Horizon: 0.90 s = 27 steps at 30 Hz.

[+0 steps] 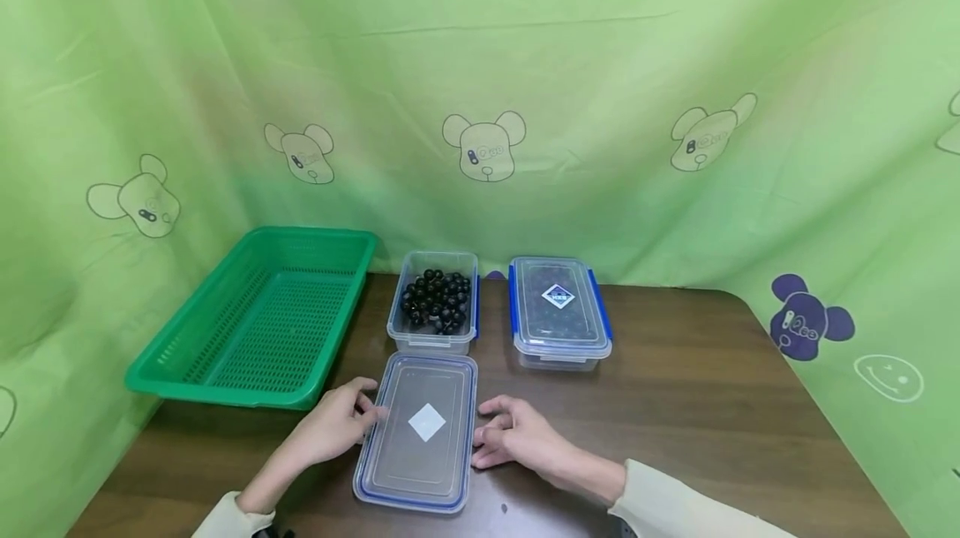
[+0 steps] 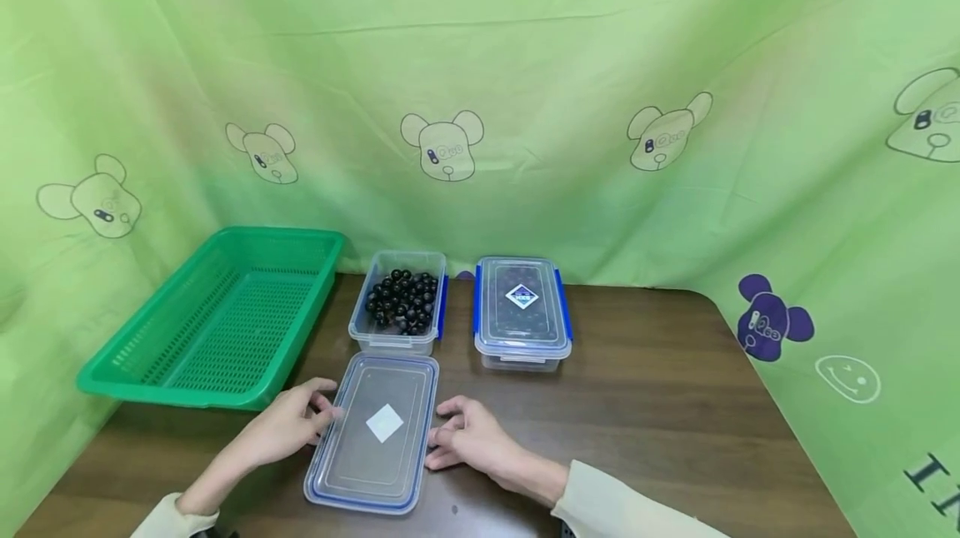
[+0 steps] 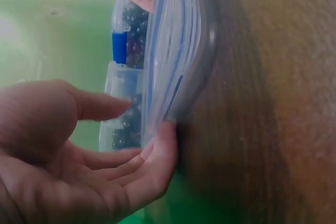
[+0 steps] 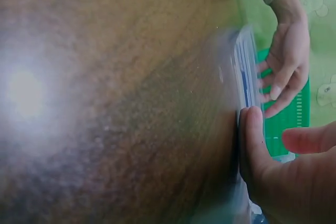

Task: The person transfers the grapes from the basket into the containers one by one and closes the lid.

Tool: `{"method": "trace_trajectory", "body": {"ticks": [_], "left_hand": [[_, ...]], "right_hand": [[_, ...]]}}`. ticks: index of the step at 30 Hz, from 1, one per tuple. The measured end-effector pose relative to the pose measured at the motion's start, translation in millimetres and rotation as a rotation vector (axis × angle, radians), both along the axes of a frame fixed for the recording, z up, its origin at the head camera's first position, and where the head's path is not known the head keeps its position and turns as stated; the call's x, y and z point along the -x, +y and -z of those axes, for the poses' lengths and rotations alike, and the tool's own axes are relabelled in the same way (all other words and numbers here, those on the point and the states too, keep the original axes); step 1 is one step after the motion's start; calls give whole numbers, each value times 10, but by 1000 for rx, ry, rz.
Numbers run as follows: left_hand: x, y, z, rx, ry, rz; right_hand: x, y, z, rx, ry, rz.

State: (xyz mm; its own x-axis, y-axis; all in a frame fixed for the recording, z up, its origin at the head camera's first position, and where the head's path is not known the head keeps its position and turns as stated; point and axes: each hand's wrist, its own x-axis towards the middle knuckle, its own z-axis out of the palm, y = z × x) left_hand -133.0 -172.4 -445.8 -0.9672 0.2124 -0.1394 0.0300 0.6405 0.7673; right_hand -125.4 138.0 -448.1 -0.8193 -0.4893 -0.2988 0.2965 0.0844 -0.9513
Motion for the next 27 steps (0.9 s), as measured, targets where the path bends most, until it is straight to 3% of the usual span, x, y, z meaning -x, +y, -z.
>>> {"method": "trace_trajectory", "body": {"ticks": [3,6,20,27], "left_hand": [[6,-33,32,-106,-58,-29],[7,-46,61,-147,-83,-45],[56,-19,113,-138,-71,-57],[-2,12,74,-133,-73,-62]], "right_hand": [[35,-19,11,-4,-4,-2],[73,-29,24,-16,-5,-4],[161,-11,51,-13,-35,-13],[144,-10,50,-1,-44,-2]]}}
